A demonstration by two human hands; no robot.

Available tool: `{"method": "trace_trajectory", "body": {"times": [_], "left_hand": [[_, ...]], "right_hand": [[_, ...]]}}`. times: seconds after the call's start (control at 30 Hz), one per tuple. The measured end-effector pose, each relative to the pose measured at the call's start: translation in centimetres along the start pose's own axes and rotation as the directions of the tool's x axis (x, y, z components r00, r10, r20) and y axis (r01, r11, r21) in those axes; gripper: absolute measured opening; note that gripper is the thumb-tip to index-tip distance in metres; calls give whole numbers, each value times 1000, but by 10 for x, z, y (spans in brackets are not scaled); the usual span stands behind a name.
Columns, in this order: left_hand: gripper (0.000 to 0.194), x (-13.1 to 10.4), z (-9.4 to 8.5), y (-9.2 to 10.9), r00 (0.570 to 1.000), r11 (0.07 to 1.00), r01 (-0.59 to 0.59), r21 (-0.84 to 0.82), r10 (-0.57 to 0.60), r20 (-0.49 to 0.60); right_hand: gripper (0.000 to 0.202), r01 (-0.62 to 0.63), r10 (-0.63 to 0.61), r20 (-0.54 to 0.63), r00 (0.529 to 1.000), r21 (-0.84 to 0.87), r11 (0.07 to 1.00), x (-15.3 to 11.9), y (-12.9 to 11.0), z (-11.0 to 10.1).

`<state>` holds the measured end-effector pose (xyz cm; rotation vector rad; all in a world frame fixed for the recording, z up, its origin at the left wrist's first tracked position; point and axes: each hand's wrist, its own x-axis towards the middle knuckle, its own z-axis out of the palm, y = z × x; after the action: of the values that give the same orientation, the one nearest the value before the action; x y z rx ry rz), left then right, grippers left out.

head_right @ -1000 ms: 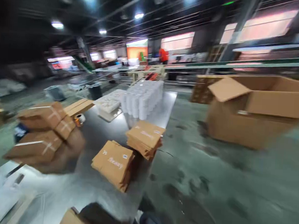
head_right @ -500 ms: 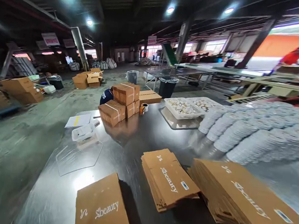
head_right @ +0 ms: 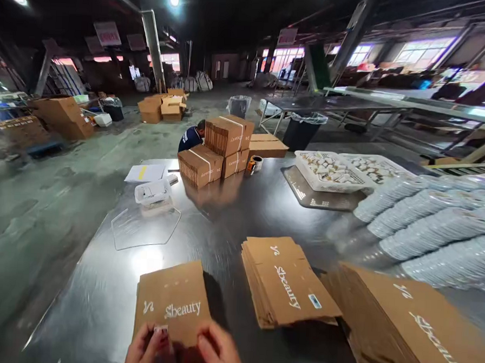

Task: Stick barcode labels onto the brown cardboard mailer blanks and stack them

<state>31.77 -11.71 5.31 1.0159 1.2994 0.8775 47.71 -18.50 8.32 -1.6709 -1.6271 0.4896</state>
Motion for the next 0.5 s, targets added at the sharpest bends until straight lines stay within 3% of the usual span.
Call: {"method": "trace_trajectory", "body": {"times": [0.03, 0.1, 0.17, 0.23, 0.37, 0.5], "left_hand": [[51, -2, 1, 4, 999, 1000, -20, -23, 20, 33], [43, -8, 3, 14, 991, 999, -38, -5, 38, 128], [39, -11, 6, 25, 985, 998, -69, 10, 67, 161], [37, -14, 9, 33, 977, 995, -99, 24, 92, 192], [33, -16, 10, 32, 970, 991, -125, 37, 115, 214], [38, -12, 8, 25, 976, 987, -134, 88, 116, 186]], "right_hand": [[27, -140, 139, 15, 990, 148, 979, 4, 0, 2], [30, -353, 362, 71, 929, 452, 819, 14, -4, 7], [37, -423, 432, 145, 890, 616, 665, 24, -12, 12], [39, -443, 440, 196, 877, 685, 578, 30, -20, 14], [31, -454, 453, 215, 866, 717, 528, 30, -30, 15], [26, -437, 467, 144, 873, 658, 613, 28, -30, 18]]}}
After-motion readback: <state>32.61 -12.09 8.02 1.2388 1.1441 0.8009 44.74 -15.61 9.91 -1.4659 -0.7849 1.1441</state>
